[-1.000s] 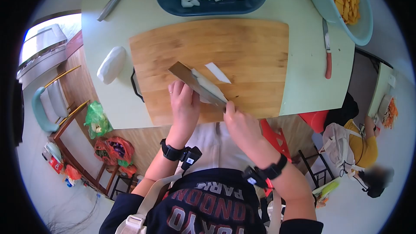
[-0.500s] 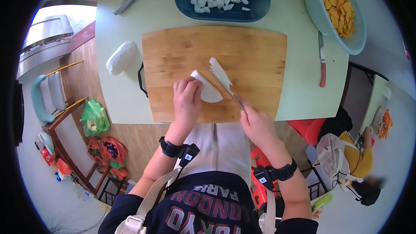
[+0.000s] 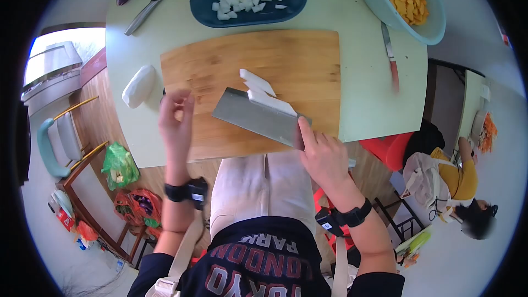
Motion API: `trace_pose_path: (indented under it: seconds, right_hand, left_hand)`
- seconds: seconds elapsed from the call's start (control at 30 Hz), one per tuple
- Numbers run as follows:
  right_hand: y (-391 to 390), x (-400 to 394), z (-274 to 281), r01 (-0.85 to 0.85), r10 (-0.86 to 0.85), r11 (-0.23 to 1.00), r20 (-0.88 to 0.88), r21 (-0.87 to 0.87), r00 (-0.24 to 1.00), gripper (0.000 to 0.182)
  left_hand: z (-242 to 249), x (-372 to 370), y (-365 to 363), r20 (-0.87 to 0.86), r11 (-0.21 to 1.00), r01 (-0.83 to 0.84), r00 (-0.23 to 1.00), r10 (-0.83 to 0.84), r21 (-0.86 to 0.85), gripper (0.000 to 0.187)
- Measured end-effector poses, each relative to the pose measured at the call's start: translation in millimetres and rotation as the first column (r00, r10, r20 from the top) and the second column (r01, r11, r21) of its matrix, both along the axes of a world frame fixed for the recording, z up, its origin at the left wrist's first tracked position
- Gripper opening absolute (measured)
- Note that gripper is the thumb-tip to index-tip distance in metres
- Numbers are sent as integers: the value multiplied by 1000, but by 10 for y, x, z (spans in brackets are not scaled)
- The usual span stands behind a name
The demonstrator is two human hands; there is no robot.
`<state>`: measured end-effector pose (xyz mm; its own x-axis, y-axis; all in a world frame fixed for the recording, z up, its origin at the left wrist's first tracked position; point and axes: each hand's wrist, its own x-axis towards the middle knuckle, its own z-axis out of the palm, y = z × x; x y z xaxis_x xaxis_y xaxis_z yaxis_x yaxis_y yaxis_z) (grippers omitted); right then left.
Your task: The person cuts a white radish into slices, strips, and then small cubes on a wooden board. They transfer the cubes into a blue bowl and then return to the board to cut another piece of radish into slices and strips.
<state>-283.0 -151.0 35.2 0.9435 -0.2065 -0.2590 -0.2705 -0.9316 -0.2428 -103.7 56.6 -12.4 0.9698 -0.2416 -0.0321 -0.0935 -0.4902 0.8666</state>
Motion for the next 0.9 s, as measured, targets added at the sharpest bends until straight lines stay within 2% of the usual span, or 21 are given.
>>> trace_pose_path:
  seconds: [0.07, 0.1, 0.13, 0.17, 0.2, 0.27, 0.3, 0.37, 0.4, 0.47, 0.5, 0.57, 0.6, 0.63, 0.67, 0.7, 0.77, 0.8, 0.87, 0.9]
  right_hand:
    - [-45, -40, -26, -48, 50, 997, 37, -56, 998, 54]
    - [-63, -62, -48, -45, 48, 997, 41, -58, 998, 54]
    - [-70, -73, -72, -68, 72, 995, 60, -78, 996, 50]
    - [-75, -67, -87, -88, 97, 991, 80, -98, 992, 46]
    - [-79, -49, -89, -85, 94, 991, 87, -99, 992, 46]
    - [-62, -32, -87, -149, 170, 974, 114, -169, 979, 38]
    - [-66, -35, -92, -145, 165, 975, 115, -167, 980, 38]
    - [-72, -64, -106, -208, 229, 956, 86, -207, 970, 34]
    - [-73, -103, -113, -202, 222, 959, 85, -200, 971, 34]
    - [-103, -203, -113, -198, 214, 969, 100, -148, 972, 31]
    - [-112, -265, -81, -191, 206, 971, 99, -144, 973, 31]
    - [-92, -394, 22, -131, 136, 988, 54, -82, 989, 23]
    - [-44, -467, 43, -129, 133, 989, 58, -79, 989, 23]
    - [17, -548, 56, -31, 31, 999, 60, 11, 998, 19]
    - [71, -606, 75, 66, -71, 993, 52, 101, 996, 16]
    - [127, -636, 109, 66, -72, 992, 54, 104, 996, 16]
    - [242, -643, 166, 176, -160, 966, -98, 191, 982, 22]
    - [297, -599, 171, 179, -161, 965, -101, 194, 982, 22]
    - [423, -473, 184, 138, -146, 976, 32, 166, 989, 18]
    - [468, -423, 187, 140, -146, 976, 26, 167, 989, 18]
  left_hand:
    - [332, 296, -100, 89, 906, 412, 903, -420, 97, 12]
    - [333, 339, -196, 93, 905, 413, 902, -422, 98, 12]
    - [333, 375, -329, 35, 773, 628, 774, -632, 84, 11]
    - [330, 408, -451, -20, 593, 803, 595, -804, 59, 10]
    - [312, 426, -552, -16, 591, 804, 592, -805, 64, 10]
    - [216, 425, -689, -369, 377, 921, 386, -846, 99, 13]
    - [100, 439, -735, -370, 373, 922, 382, -847, 100, 13]
    - [-127, 451, -782, -248, 370, 890, 435, -866, 267, 17]
    - [-127, 462, -771, -254, 363, 893, 429, -867, 267, 17]
    - [-105, 520, -730, -219, 523, 844, 537, -815, 120, 18]
    - [-55, 532, -676, -223, 516, 848, 530, -818, 121, 18]
    - [90, 527, -466, -106, 750, 653, 757, -645, 104, 15]
    - [76, 499, -337, -58, 819, 563, 826, -561, 108, 13]
    - [44, 417, -224, -57, 818, 564, 825, -562, 113, 13]
    - [-6, 311, -107, -44, 872, 463, 886, -462, 159, 13]
    - [-62, 209, -3, -27, 913, 355, 934, -357, 203, 14]
    - [-190, -86, 69, 4, 933, 321, 945, -326, 165, 13]
    - [-253, -226, 60, 33, 951, 286, 956, -292, 120, 12]
    - [-356, -440, 20, 37, 963, 252, 966, -256, 96, 12]
    - [-369, -521, -23, 43, 974, 214, 975, -218, 69, 12]
